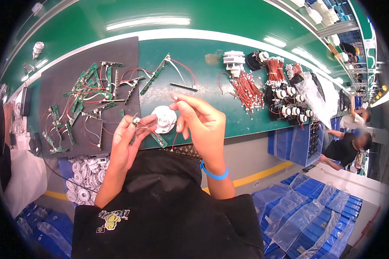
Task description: Assembling electronic components by connecting wires to circuit boards and placing them in plastic housings.
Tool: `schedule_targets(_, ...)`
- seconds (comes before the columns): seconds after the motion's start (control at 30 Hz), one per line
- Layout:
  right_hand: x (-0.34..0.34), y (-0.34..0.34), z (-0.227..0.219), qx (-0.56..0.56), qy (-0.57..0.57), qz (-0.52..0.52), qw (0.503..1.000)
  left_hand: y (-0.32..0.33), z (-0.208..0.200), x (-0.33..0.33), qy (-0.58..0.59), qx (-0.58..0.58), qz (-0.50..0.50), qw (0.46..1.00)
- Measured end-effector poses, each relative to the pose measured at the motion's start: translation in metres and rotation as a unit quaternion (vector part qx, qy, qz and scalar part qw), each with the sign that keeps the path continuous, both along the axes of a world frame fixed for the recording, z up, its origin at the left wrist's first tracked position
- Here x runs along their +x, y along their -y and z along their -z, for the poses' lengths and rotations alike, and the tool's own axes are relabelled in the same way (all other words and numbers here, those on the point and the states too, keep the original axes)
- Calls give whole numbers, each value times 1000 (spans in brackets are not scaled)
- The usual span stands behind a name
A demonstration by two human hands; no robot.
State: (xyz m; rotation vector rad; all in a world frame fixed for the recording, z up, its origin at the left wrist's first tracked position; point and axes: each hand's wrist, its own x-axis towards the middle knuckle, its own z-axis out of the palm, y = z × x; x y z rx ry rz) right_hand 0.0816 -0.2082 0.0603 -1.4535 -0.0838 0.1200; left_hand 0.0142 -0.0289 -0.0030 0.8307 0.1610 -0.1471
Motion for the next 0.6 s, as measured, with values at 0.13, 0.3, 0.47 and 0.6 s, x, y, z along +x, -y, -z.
schedule_targets(0.13, -2, -1, -2, 29, 11, -34, 999, -1, -12, -2, -1, 0, 5, 1000)
schedule_targets(0.3, -6, -9, -5, 4, 7, -82, 997, -7, -19, -5, 0, -36, 46, 998)
schedule_targets(0.47, -11, -18, 1, -168, 153, -97, 969, -6, -28, -9, -23, -21, 62, 998)
schedule_targets(0.6, -13, -24, 10, -323, 336, -104, 879, -6, -24, -13, -20, 17, 45, 999)
